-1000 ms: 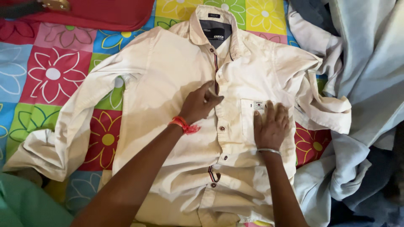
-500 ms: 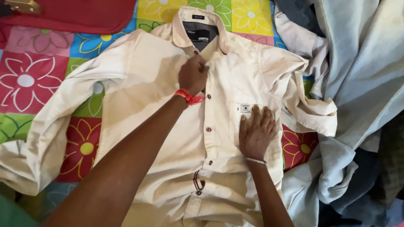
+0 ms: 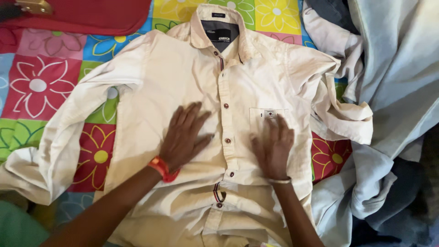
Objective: The person lays a cream-colored shirt on a floral bedsheet, smooths it out, and then fastens the buttons from the bottom to the top. The person also adjusts the collar and sleeves during the process.
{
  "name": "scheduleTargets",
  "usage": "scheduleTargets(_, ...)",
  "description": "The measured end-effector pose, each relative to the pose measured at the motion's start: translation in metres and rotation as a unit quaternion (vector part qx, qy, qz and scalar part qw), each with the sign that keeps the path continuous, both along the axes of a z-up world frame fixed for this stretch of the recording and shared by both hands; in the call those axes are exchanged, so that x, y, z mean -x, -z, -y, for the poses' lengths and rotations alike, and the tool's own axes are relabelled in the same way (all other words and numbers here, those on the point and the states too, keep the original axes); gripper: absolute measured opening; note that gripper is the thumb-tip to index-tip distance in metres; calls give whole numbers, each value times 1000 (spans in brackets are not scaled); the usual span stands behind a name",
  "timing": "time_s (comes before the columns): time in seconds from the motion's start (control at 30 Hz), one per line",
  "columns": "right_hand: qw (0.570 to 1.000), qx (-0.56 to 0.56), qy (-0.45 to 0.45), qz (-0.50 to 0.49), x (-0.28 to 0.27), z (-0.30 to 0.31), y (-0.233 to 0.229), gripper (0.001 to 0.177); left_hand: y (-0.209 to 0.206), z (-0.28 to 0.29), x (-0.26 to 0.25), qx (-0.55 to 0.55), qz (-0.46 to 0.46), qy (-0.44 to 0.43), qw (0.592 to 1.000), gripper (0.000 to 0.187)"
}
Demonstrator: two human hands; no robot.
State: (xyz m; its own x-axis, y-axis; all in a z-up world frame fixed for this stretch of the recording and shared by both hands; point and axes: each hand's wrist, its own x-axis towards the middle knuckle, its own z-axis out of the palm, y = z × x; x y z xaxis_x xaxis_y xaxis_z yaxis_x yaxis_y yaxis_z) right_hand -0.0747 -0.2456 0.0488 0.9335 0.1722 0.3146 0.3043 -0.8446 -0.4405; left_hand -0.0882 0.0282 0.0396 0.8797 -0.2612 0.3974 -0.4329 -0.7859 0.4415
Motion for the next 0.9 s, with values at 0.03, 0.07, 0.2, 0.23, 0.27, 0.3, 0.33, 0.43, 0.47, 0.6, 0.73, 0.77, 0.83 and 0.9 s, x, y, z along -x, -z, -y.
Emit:
scheduleTargets(0.03, 998, -25, -42, -31, 7, -8, -5, 67, -2, -1, 7, -3, -6, 8, 1000, 58)
scheduleTargets(0.07, 993, -49, -84, -63, 14, -17, -10, 73, -5, -3, 15, -6, -12, 15, 1000, 59)
scheduleTargets(0.2, 972, 17, -221, -83, 38, -40, -34, 75, -9, -3, 49, 27, -76, 106, 991, 58)
scheduleTargets(0.23, 967, 34, -234, -96, 39, -41, -40, 77, -9, -2, 57, 33, -72, 124, 989, 65)
scheduleTargets(0.27, 962, 50, -247, -108, 39, -41, -46, 79, -10, -2, 65, 40, -68, 141, 987, 71)
scheduleTargets(0.3, 956, 48, -261, -122, 39, -38, -51, 79, -10, -3, 71, 48, -66, 148, 986, 62)
scheduleTargets(0.33, 951, 45, -275, -137, 40, -35, -55, 79, -10, -5, 77, 56, -65, 156, 984, 54)
scheduleTargets(0.43, 942, 95, -243, -213, 44, -29, -56, 54, -10, -8, 90, 27, -76, 157, 984, 38)
scheduleTargets(0.47, 937, 121, -218, -244, 47, -28, -53, 44, -11, -7, 91, 9, -82, 155, 984, 34)
scheduleTargets(0.6, 930, 57, -248, -265, 60, -26, -40, 26, -25, 0, 93, 40, -237, 177, 954, 15)
scheduleTargets(0.73, 885, 17, -311, -346, 57, -13, -43, 31, -52, 3, 88, -13, -357, 217, 909, 21)
scheduleTargets(0.77, 873, -21, -335, -353, 56, -9, -46, 36, -56, 2, 84, -10, -371, 225, 901, 26)
scheduleTargets(0.83, 866, -34, -319, -384, 42, -6, -49, 37, -59, 0, 67, 64, -332, 184, 923, 32)
scheduleTargets(0.9, 876, -86, -286, -377, 22, -12, -50, 32, -56, -3, 44, 179, -277, 138, 934, 30)
